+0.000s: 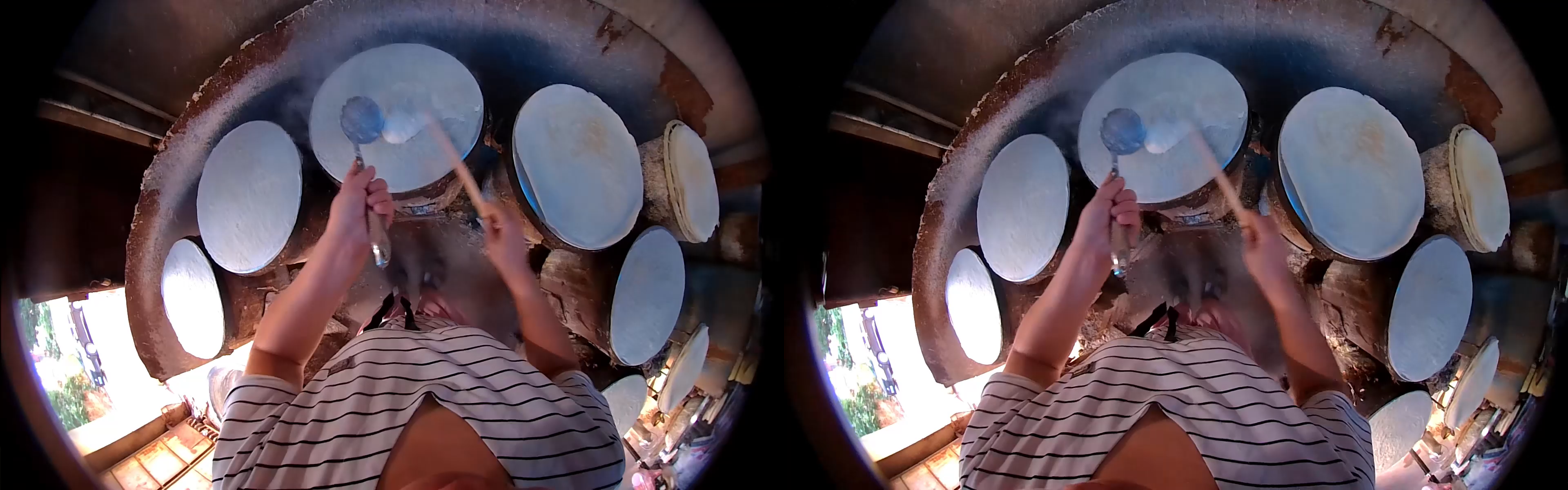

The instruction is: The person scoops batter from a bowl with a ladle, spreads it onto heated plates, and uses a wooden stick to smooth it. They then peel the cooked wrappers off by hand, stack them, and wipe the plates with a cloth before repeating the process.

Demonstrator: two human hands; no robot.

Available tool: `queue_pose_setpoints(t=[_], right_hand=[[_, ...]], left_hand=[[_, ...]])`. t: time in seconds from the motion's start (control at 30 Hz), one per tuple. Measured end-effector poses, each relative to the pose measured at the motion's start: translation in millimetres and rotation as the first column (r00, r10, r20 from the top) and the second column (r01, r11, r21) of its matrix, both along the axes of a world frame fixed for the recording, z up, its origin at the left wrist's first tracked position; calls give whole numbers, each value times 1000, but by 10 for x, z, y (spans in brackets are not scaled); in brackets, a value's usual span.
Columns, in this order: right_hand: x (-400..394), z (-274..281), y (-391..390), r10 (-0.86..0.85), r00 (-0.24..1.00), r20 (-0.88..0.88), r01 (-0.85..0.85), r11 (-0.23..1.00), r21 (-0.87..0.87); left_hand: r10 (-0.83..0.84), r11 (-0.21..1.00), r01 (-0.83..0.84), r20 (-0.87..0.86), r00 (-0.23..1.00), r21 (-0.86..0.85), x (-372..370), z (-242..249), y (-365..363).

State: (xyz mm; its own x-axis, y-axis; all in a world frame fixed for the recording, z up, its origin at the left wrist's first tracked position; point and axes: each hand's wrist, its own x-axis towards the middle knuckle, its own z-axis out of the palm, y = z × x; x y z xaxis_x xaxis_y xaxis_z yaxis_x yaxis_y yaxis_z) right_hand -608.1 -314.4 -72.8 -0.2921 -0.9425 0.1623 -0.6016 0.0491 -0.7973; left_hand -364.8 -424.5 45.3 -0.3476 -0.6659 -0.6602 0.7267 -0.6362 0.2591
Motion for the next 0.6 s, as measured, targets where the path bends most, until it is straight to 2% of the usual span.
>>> queue_pose_setpoints(t=[0.07,0.13,0.17,0.2,0.23,0.27,0.33,0.37,0.47,0.5,0.57,0.6], right_hand=[[413,90,17,54,977,207,-80,990,119],[648,44,-4,96,973,208,-115,990,78],[664,27,-51,124,971,202,-136,989,49],[617,185,-78,174,970,172,-186,981,59],[568,462,-74,223,964,144,-235,969,71],[546,613,-80,270,955,124,-282,955,93],[309,578,-344,105,963,247,-115,993,27],[212,524,-329,24,952,306,-33,999,23],[212,189,-155,208,969,132,-217,974,57],[339,179,-70,317,948,12,-316,944,96],[526,310,-34,410,905,-113,-410,912,28],[532,348,-140,356,934,-17,-354,933,57]], left_hand=[[68,997,-69,47,997,31,-220,-35,110],[181,983,-185,135,974,17,-433,-11,259],[236,971,-235,-13,972,49,-427,-117,270],[232,973,-219,-328,916,78,-330,-284,265],[208,977,-188,-606,768,97,-231,-391,225],[216,976,-179,-682,699,125,-209,-319,187],[271,963,-151,-787,554,225,-93,-63,332],[244,969,-173,-811,532,179,-64,23,410],[174,974,-211,-873,456,85,143,244,546],[148,971,-236,-891,429,48,276,276,607],[174,944,-328,-901,398,38,627,362,942],[162,925,-380,-905,392,1,872,430,1160]])
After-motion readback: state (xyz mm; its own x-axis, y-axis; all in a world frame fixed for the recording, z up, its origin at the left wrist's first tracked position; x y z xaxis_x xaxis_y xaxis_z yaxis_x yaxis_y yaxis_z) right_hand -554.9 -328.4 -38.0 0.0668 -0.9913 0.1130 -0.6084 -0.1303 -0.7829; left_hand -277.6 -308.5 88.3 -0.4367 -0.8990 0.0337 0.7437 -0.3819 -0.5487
